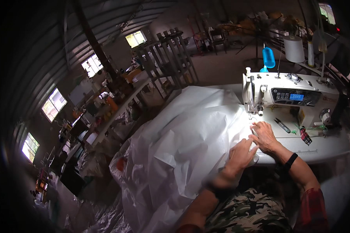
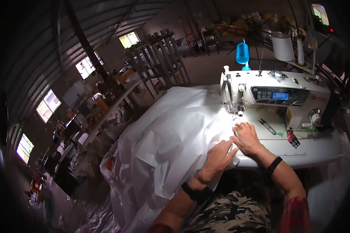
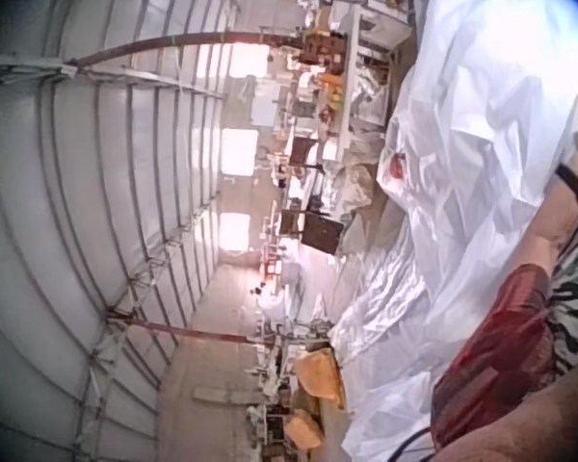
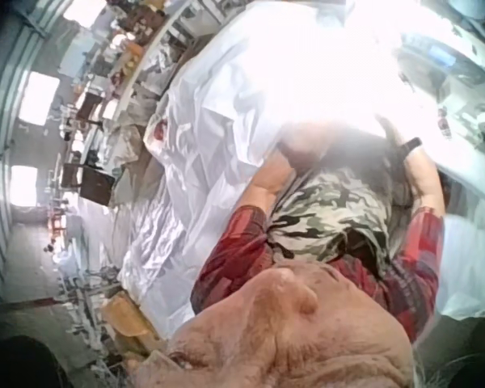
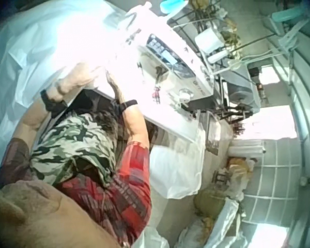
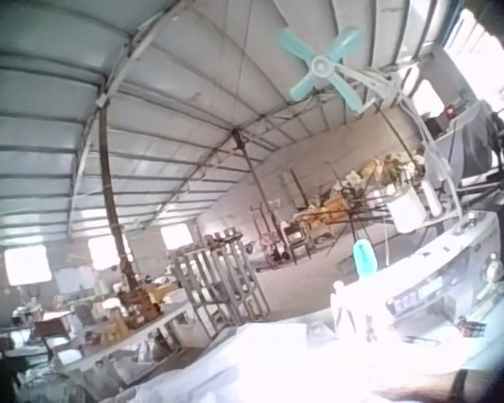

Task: Sewing large white plastic sheets using an industrial sewing machine on a factory floor.

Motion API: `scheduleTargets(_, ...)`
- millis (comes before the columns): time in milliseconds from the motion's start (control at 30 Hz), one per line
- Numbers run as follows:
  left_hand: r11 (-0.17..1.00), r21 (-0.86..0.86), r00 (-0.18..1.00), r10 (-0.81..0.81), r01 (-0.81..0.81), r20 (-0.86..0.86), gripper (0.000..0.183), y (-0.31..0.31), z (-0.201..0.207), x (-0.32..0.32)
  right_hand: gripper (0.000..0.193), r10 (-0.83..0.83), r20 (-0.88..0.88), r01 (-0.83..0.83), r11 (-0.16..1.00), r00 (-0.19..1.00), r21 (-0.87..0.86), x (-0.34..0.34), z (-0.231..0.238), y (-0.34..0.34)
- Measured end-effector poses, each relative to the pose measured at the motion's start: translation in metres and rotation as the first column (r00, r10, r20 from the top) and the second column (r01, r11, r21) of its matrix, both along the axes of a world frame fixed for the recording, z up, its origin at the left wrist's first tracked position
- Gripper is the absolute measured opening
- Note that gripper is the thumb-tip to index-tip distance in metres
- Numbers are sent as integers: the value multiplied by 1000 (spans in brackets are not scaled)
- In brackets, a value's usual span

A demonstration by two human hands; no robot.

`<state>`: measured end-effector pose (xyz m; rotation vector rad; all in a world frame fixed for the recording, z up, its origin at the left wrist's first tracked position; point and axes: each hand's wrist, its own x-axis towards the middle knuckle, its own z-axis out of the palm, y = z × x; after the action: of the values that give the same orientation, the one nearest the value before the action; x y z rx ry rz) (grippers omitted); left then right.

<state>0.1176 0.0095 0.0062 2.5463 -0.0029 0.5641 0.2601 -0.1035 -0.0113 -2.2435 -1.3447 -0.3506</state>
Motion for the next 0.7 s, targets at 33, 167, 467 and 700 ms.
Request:
scheduleTargets(33,997,-72,995,-13,20,95,42,-7,1,-17,40,2,-13,-1,999,1000,36,0,-2,-3)
scheduleTargets(167,999,-9,959,-49,54,279,60,-19,-43,-91,40,57,-197,-23,985,979,171,-5,-13,-21)
scheduleTargets(467,977,142,969,182,-159,-169,28,28,-151,-228,36,305,-231,-235,929,924,287,-65,-10,-46)
scheduleTargets(700,264,-912,926,300,-314,-231,18,-10,-1,-255,39,317,-352,-191,917,881,349,-69,-21,-52)
